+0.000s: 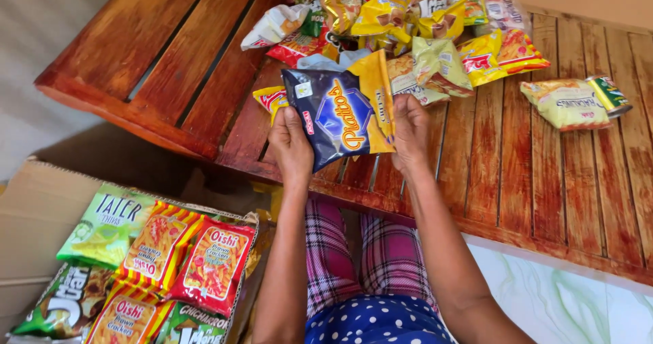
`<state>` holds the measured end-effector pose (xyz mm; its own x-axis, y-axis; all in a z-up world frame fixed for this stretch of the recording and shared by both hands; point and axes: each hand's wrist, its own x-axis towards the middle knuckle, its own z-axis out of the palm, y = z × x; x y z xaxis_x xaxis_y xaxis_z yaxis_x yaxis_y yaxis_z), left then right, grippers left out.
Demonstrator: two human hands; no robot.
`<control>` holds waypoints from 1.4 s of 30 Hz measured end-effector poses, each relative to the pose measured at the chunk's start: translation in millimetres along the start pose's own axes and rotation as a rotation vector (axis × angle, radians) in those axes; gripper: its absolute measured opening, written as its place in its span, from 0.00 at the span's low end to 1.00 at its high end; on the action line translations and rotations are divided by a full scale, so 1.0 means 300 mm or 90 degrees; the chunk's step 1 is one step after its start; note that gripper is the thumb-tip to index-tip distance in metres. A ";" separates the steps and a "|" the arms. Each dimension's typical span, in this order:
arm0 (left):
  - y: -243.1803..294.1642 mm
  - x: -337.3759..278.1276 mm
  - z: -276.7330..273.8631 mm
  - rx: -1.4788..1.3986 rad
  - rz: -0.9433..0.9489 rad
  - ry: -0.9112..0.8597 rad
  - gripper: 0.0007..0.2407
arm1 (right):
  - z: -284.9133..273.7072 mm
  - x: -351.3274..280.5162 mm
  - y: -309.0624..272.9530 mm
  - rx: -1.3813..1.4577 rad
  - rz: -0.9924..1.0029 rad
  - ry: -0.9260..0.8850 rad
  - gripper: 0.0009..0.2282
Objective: The recorder cleans snack packages with a cloth before packing them into a cardboard box.
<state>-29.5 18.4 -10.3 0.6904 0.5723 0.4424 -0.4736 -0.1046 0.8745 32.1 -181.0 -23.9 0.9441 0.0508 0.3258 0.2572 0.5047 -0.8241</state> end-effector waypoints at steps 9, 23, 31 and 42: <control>0.028 -0.021 -0.012 0.028 -0.037 0.013 0.15 | 0.046 0.004 -0.037 -0.014 -0.004 0.017 0.09; 0.372 0.195 -0.047 0.345 0.187 -0.205 0.28 | -0.038 0.162 -0.254 0.000 0.188 -0.236 0.08; 0.273 0.147 0.029 0.082 -0.033 -0.553 0.33 | -0.016 0.205 -0.262 -0.060 0.229 -0.207 0.15; 0.178 0.084 0.076 -0.120 -0.155 -0.230 0.21 | 0.084 0.055 -0.207 -0.070 0.099 -0.119 0.34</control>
<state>-25.0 8.7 51.9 0.9242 0.2383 0.2985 -0.3417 0.1665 0.9249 26.6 -189.6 44.4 0.9223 0.2836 0.2624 0.1420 0.3829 -0.9128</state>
